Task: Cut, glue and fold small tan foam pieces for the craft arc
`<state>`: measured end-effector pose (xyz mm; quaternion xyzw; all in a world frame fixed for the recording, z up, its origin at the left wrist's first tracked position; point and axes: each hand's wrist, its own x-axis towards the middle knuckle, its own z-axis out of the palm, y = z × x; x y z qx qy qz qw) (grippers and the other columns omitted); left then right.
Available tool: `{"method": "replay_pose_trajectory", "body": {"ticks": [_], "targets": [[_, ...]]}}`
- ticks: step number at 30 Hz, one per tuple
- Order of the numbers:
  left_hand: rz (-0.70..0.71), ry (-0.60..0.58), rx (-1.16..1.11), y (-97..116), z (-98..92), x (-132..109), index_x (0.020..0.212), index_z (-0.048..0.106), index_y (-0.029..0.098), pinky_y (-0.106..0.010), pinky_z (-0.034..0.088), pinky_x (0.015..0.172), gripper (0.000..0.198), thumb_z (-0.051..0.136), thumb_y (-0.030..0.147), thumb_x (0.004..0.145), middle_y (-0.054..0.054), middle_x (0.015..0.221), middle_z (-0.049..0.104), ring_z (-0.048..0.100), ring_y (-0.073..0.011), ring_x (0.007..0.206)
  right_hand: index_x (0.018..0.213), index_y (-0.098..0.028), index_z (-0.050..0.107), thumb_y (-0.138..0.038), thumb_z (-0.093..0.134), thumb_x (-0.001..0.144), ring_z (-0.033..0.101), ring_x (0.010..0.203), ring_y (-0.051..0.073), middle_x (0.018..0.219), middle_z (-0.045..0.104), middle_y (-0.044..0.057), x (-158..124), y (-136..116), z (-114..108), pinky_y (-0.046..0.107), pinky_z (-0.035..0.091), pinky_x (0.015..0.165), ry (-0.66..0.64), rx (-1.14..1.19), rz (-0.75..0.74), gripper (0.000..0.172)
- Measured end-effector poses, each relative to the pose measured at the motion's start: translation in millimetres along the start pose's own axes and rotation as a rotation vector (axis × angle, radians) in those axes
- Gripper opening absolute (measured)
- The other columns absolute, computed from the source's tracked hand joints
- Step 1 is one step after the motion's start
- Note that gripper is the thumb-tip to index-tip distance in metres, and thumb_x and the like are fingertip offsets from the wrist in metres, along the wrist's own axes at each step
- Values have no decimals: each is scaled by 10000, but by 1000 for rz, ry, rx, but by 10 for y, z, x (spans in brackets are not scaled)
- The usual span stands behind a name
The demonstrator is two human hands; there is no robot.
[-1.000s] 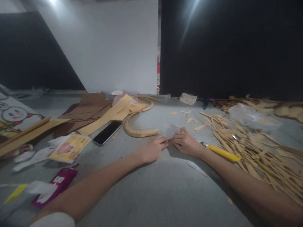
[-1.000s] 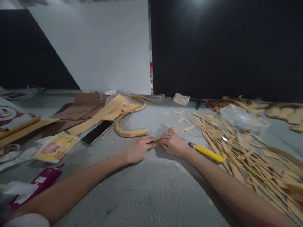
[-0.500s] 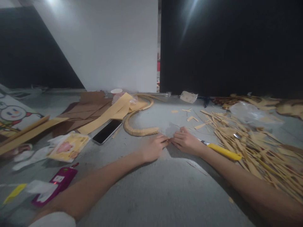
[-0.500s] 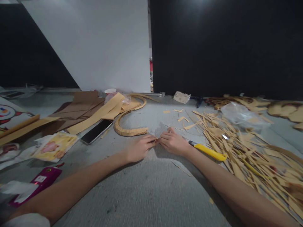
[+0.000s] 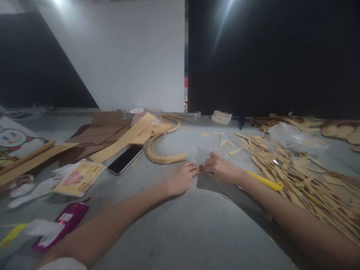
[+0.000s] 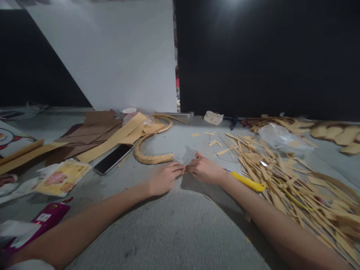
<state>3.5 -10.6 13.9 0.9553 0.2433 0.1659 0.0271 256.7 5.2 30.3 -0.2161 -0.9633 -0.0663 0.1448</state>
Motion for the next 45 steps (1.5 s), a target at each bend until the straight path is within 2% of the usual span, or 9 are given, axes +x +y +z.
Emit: {"method": "replay_pose_trajectory", "body": {"ticks": [6,11,17,20,24,30,37,41,45], "targets": [[-118,31,-167,-48,-15,-3,1287,680,173,-446,507,1175,474,478,-25,907,-130,1277,749,666,-264,1282,968,-158,714,-138,433,1127,516,759,187,788,646,30,-20,37,10,378,310,870,37,-133,-87,324],[-258,45,-349,-78,-33,-33,1456,564,186,-454,493,1176,562,473,16,928,-156,1435,672,647,-279,1341,916,-167,704,-155,424,1141,529,783,193,815,649,44,-30,23,93,371,346,869,91,-179,-141,359],[-388,158,-542,-124,25,-14,1406,588,218,-400,522,1097,417,466,104,1023,-121,1318,731,696,-237,1253,832,-186,717,-227,508,1096,524,661,151,694,623,1,63,-76,251,337,388,812,257,235,289,339],[-442,229,-542,-119,0,13,1201,697,211,-369,529,990,201,576,296,1065,-94,1160,755,709,-239,1089,845,-201,765,-360,560,1060,509,617,149,666,633,-9,132,-163,234,299,391,686,311,603,596,337],[-430,293,-522,-93,-44,23,886,703,184,-313,474,838,336,557,407,1089,-50,881,707,650,-206,875,859,-195,795,-546,619,988,490,618,152,679,618,-4,193,-280,172,275,358,590,341,952,805,413],[-450,298,-647,-71,-1,10,841,693,172,-281,419,735,410,552,470,1084,-24,807,680,602,-177,771,852,-182,778,-659,738,877,496,641,147,707,624,13,211,-369,189,277,376,595,434,1108,854,480],[-451,284,-691,-50,-17,9,858,708,176,-283,427,759,396,564,476,1073,-26,820,694,617,-182,795,713,-189,695,-694,783,837,469,601,134,648,589,-1,195,-368,207,287,371,581,448,1146,864,528],[-460,281,-699,-71,-21,19,847,707,175,-286,431,758,413,570,500,1061,-29,815,696,620,-184,794,775,-195,715,-652,728,915,510,636,151,687,616,7,180,-378,205,291,406,612,462,1073,811,479],[-490,314,-731,-91,-33,31,859,716,174,-295,455,780,442,558,535,1059,-48,850,733,656,-201,828,996,-215,761,-557,601,1038,578,725,189,807,680,38,141,-429,180,307,454,668,609,850,795,380]]}}
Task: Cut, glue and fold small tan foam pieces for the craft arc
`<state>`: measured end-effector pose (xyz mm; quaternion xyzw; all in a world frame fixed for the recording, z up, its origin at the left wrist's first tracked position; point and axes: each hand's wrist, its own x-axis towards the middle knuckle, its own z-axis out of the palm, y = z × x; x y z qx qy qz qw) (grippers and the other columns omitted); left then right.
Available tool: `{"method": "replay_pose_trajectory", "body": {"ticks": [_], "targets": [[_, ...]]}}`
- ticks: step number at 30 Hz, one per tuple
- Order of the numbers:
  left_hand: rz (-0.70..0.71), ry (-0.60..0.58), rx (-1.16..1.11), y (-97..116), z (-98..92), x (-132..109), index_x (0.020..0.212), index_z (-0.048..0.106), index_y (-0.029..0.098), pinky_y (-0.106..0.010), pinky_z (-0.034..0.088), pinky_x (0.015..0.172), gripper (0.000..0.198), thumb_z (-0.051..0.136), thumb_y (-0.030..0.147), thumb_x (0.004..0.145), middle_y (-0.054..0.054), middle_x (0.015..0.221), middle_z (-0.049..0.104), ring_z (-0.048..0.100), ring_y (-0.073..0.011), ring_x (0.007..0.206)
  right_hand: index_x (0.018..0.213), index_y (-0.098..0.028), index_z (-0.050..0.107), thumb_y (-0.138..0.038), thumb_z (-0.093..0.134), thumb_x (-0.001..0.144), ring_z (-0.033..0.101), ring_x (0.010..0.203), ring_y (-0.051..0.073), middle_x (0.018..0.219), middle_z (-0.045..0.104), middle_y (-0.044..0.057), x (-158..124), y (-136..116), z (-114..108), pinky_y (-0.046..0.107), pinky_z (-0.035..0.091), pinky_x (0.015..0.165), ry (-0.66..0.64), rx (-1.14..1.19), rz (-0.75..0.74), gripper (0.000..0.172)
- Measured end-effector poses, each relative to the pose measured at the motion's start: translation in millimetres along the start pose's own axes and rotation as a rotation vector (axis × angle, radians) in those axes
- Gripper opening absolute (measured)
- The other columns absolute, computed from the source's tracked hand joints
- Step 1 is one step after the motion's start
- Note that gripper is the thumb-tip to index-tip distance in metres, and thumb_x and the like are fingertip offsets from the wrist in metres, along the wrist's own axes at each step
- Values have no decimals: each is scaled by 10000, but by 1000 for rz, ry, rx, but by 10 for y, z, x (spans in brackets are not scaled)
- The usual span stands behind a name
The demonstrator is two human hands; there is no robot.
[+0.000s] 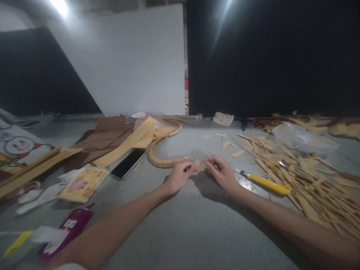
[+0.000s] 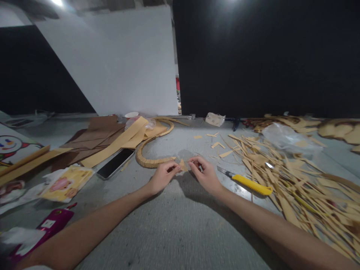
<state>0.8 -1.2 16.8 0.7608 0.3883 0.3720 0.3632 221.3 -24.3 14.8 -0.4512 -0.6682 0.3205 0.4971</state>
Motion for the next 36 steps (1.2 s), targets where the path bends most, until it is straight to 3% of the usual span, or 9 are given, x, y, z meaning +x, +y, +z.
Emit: {"method": "replay_pose_trajectory", "body": {"ticks": [6,13,22,27,31,36], "targets": [[57,37,115,27,4,-13,817,707,183,-294,439,748,474,553,556,1064,-33,791,688,604,-183,761,1040,-229,762,-442,542,1093,640,804,209,889,722,63,-35,-50,5,332,501,765,-124,-93,-161,310],[103,54,147,0,10,-20,815,692,181,-286,435,749,445,564,516,1079,-25,796,661,576,-170,754,1084,-222,737,-433,546,1090,618,794,196,854,660,35,-17,-23,11,313,498,758,-101,-81,-132,284],[159,35,178,-33,34,-56,854,756,190,-315,492,821,367,569,400,1090,-57,858,711,648,-197,843,989,-213,758,-446,548,1088,702,918,220,968,773,69,17,34,-6,340,532,862,-209,30,-54,329],[4,113,75,-53,25,-40,924,824,187,-307,489,716,402,619,511,1044,-63,806,752,653,-188,718,1137,-251,816,-402,550,1097,719,964,225,1017,785,75,33,30,-25,361,540,887,-247,6,-134,309],[-202,26,-144,-55,7,-7,1016,826,155,-266,429,559,565,630,684,981,-30,641,689,576,-151,539,1186,-270,816,-396,526,1113,707,942,220,1021,772,73,52,39,-36,370,549,872,-249,-19,-141,324],[-279,11,-300,-67,-26,37,993,811,121,-259,455,566,668,652,767,927,-63,641,712,594,-148,537,1211,-253,817,-368,515,1118,648,843,192,925,674,58,70,53,-22,327,528,786,-263,-64,-154,336]]}}
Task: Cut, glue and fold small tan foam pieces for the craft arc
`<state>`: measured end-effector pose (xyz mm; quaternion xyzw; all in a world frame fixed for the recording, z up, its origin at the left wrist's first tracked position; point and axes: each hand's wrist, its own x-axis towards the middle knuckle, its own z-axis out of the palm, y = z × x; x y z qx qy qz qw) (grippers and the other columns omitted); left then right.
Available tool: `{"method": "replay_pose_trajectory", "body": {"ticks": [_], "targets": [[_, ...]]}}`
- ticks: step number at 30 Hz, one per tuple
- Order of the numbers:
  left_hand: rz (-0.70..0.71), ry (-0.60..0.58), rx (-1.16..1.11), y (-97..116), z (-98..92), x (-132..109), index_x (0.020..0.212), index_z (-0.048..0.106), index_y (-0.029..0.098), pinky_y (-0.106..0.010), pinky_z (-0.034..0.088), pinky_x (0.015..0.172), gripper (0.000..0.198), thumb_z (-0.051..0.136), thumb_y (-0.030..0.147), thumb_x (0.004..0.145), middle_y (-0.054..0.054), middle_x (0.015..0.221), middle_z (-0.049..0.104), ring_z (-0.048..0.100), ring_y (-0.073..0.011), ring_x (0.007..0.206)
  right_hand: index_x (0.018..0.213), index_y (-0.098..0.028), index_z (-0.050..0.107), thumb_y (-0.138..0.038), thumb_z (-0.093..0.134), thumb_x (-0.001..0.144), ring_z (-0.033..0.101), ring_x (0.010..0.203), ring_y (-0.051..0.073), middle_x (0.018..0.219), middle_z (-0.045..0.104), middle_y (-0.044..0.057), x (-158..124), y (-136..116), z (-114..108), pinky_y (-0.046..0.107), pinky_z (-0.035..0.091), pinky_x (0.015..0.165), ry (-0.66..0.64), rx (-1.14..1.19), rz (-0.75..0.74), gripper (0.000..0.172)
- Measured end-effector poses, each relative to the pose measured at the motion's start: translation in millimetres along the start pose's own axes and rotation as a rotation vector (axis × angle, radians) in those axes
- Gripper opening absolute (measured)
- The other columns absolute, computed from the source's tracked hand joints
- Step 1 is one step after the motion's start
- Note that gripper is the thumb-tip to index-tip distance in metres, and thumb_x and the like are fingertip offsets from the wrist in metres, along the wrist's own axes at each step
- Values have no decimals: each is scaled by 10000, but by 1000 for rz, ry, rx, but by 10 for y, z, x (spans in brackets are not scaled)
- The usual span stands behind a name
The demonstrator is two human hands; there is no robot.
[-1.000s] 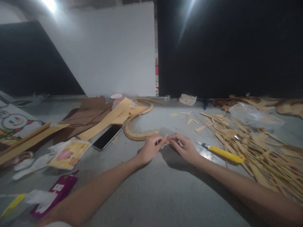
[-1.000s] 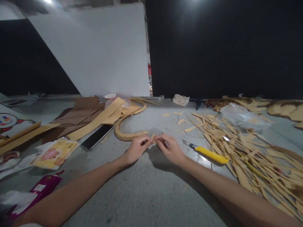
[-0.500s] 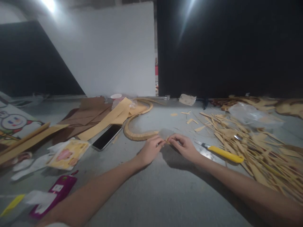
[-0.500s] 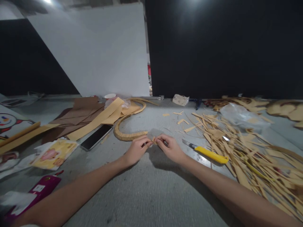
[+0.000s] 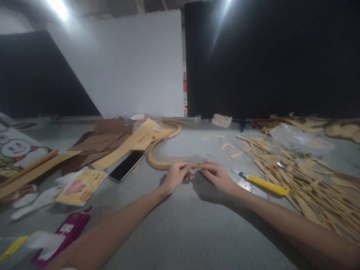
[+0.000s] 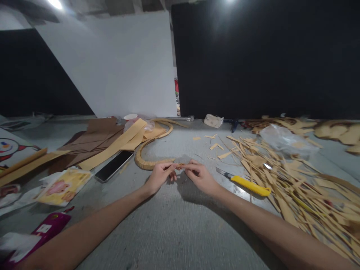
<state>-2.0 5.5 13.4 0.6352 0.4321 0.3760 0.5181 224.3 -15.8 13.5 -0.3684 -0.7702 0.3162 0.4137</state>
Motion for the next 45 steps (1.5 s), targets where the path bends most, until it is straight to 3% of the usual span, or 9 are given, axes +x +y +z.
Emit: {"method": "replay_pose_trajectory", "body": {"ticks": [9,16,25,32,35,38,41,43,45], "targets": [[-20,48,59,-15,-20,4,956,823,121,-244,397,496,691,692,795,872,-34,555,661,532,-130,460,1194,-240,812,-327,511,1112,617,828,197,891,634,54,22,-47,0,321,502,750,-73,-4,-15,324],[5,107,133,14,0,-23,866,783,153,-240,365,492,616,650,751,923,-2,520,619,492,-121,448,1026,-232,730,-455,565,1076,627,804,197,904,702,48,-6,95,48,319,489,731,149,67,130,282],[111,2,183,21,80,-91,770,683,184,-248,395,530,580,579,708,998,25,540,563,501,-120,474,836,-209,670,-600,599,1038,559,711,170,753,637,13,7,-28,70,296,437,665,53,61,153,445],[199,19,253,23,72,-97,779,697,181,-251,402,555,563,557,663,1036,28,548,558,502,-117,488,835,-213,607,-602,596,1042,496,668,152,735,563,-8,8,-19,90,287,393,615,18,121,164,441],[289,43,338,5,70,-116,795,718,177,-259,435,599,533,543,599,1070,19,578,584,539,-124,523,872,-212,638,-560,618,1050,501,688,153,761,569,-7,14,-32,89,288,403,637,13,118,96,392],[397,80,506,18,74,-137,856,741,173,-299,510,712,506,458,493,1127,-35,705,687,639,-172,669,853,-220,653,-520,623,1063,571,790,181,826,628,27,24,-32,74,314,461,743,74,89,-6,367],[504,215,812,48,78,-143,1191,744,143,-433,533,982,397,424,374,1138,-149,1126,778,689,-284,1077,889,-234,635,-556,588,1070,607,819,197,861,659,45,28,7,75,330,495,774,150,110,26,373],[486,339,1048,42,74,-133,1441,621,104,-551,459,1113,423,451,319,1119,-219,1425,676,585,-368,1319,923,-243,602,-605,532,1079,627,780,197,858,679,48,24,44,88,328,511,739,152,162,106,400],[403,407,1226,3,58,-113,1529,531,67,-608,427,1130,482,452,290,1108,-260,1538,585,523,-414,1391,916,-250,567,-646,485,1081,628,723,191,825,682,43,19,72,101,316,508,682,138,183,172,436]]}}
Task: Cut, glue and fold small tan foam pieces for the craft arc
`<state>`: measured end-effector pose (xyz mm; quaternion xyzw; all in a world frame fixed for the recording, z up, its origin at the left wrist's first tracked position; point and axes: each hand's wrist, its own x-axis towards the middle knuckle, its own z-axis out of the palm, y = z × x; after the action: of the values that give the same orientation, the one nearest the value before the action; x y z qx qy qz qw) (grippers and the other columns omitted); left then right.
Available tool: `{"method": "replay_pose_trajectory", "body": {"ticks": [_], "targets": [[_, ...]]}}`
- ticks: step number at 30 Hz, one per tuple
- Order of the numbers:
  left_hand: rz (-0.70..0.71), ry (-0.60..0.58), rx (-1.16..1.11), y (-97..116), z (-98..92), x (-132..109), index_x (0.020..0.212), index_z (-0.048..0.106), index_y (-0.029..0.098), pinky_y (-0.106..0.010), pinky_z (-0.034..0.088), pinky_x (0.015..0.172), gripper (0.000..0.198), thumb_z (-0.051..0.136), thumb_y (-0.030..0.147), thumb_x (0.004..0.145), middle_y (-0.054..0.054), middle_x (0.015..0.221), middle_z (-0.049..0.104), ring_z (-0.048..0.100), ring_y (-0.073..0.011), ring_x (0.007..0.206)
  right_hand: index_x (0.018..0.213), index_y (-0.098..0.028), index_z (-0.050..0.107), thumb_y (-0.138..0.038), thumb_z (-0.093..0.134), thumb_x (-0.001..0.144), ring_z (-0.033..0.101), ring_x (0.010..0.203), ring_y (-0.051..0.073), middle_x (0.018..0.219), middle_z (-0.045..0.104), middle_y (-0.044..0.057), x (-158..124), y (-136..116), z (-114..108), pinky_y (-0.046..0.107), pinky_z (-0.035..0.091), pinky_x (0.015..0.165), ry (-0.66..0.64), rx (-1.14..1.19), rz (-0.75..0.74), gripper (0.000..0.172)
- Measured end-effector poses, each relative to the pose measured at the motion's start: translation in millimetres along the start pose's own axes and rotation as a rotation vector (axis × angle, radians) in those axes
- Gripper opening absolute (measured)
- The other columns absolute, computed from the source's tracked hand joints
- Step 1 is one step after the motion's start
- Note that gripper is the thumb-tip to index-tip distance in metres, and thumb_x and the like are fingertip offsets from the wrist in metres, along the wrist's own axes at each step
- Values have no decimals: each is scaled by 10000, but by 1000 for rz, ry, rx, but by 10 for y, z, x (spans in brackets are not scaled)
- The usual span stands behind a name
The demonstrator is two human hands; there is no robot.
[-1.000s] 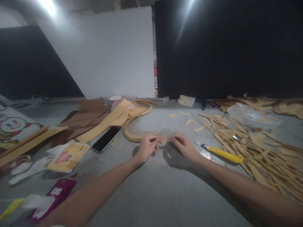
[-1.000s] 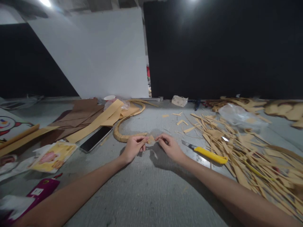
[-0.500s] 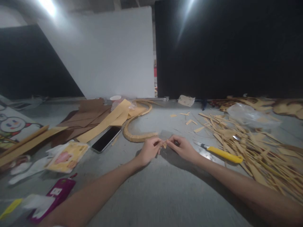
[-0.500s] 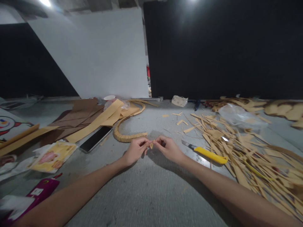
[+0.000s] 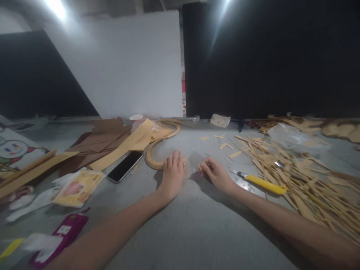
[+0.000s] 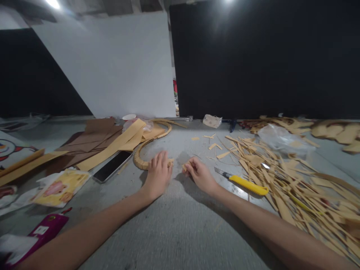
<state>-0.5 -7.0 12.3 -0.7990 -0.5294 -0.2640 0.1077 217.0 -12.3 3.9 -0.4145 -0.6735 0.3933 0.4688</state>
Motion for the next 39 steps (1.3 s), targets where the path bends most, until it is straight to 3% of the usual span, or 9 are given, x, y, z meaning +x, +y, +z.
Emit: {"method": "replay_pose_trajectory", "body": {"ticks": [5,9,16,22,33,39], "targets": [[44,-156,94,-114,100,-32,1430,614,80,-562,492,1014,393,465,221,1095,-228,1282,702,618,-379,1177,893,-237,583,-658,523,1054,609,690,175,781,653,23,4,-9,-12,299,498,654,27,-46,24,454],[73,-156,26,-159,150,-52,1364,657,136,-526,515,960,323,530,184,1071,-182,1178,681,614,-349,1096,859,-216,663,-647,656,981,627,688,175,766,685,29,15,-48,-38,302,499,653,28,5,67,448],[78,-150,-445,-166,231,1,1531,501,231,-435,545,1024,444,556,193,1092,-98,1204,620,643,-262,1144,882,-210,687,-713,704,912,705,682,196,798,757,62,51,-25,-45,317,544,647,41,169,191,504],[88,-133,-720,-138,133,67,1308,660,259,-357,563,1020,261,519,182,1102,-63,1157,597,674,-203,1098,885,-220,671,-693,671,940,681,659,184,757,729,40,56,15,-48,309,533,640,57,92,151,476],[144,-147,-747,-140,104,64,1104,651,219,-327,532,987,147,553,118,1062,-52,1095,624,649,-197,1053,884,-211,700,-678,756,890,703,635,184,772,765,51,23,-42,-46,306,536,618,7,146,171,470],[231,-132,-695,-117,41,50,1124,647,216,-342,534,984,136,543,144,1072,-69,1113,645,653,-214,1079,981,-219,703,-641,726,921,712,632,191,743,762,38,-5,-34,-13,308,539,620,-6,32,113,427]]}}
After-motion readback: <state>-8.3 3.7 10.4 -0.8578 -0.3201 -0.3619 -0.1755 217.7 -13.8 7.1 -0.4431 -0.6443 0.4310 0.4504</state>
